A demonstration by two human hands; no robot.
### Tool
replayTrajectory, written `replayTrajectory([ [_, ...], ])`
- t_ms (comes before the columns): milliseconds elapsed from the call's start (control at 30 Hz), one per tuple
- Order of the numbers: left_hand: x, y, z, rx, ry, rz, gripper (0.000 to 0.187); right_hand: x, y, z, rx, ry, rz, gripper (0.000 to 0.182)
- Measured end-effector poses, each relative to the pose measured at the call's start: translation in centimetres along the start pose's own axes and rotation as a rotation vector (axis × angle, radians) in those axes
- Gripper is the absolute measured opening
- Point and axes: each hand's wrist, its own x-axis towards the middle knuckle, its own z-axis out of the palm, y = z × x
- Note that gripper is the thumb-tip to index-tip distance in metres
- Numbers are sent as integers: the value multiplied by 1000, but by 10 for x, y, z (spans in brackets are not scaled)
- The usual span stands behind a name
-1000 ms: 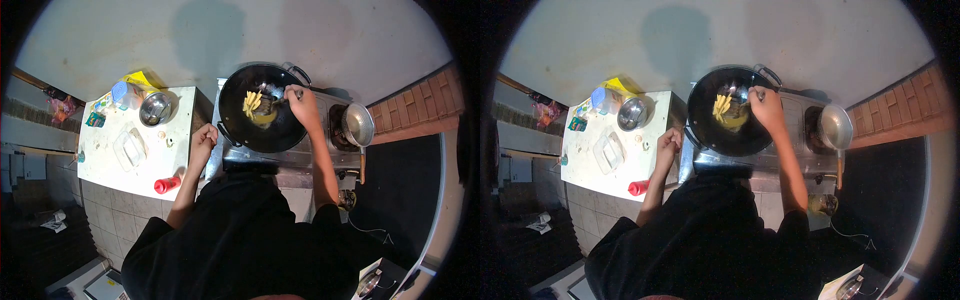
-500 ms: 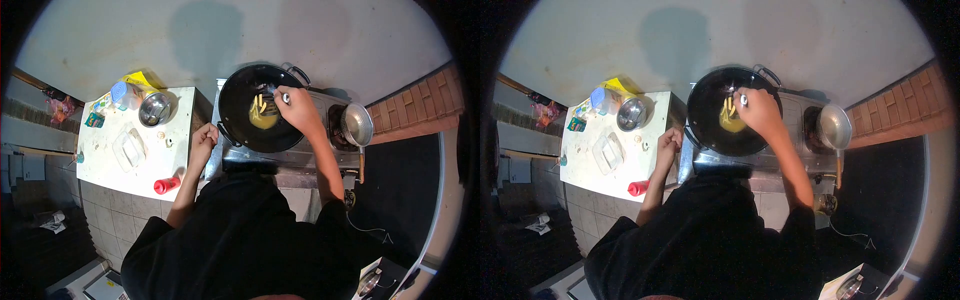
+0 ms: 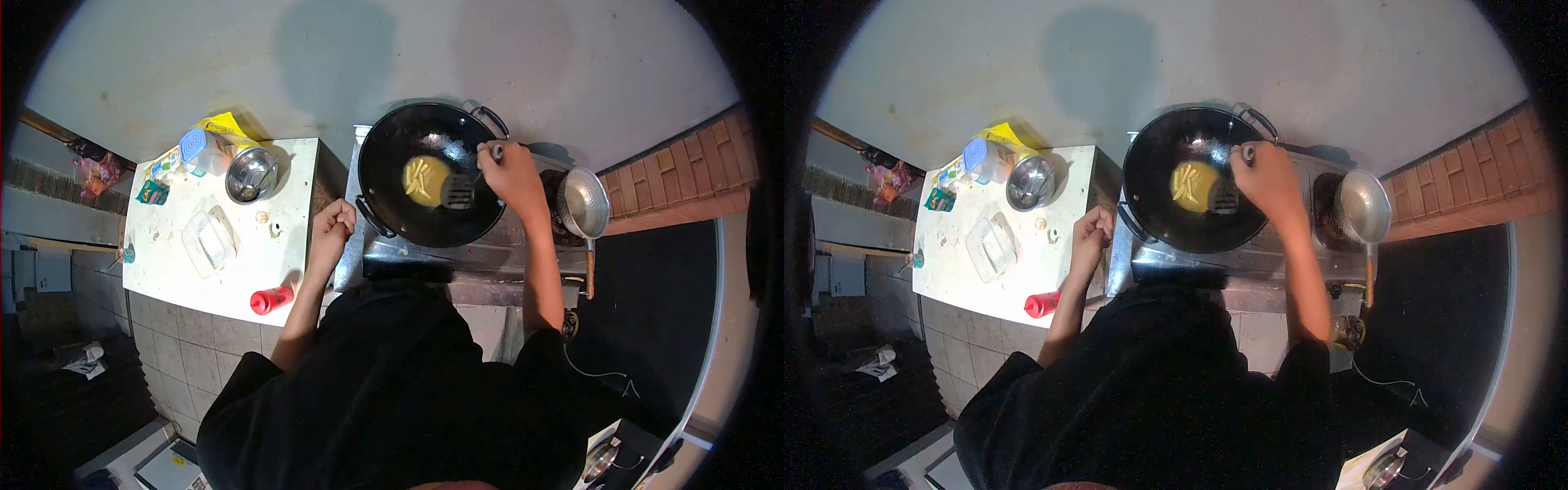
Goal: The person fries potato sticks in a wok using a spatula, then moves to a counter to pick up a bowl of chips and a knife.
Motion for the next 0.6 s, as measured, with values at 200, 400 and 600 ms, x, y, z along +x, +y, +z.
replayTrajectory([
  [200, 0, 3, 3, -1, 0, -2, 26, 18, 61, 14, 113, -25, 47, 35],
  [400, 2, -3, -2, -31, -20, 3, 26, 15, 74, 38, 563, -123, 398, 26],
  [600, -1, 0, -3, -30, -9, 3, 27, 11, 84, 36, 786, -183, 362, 20],
])
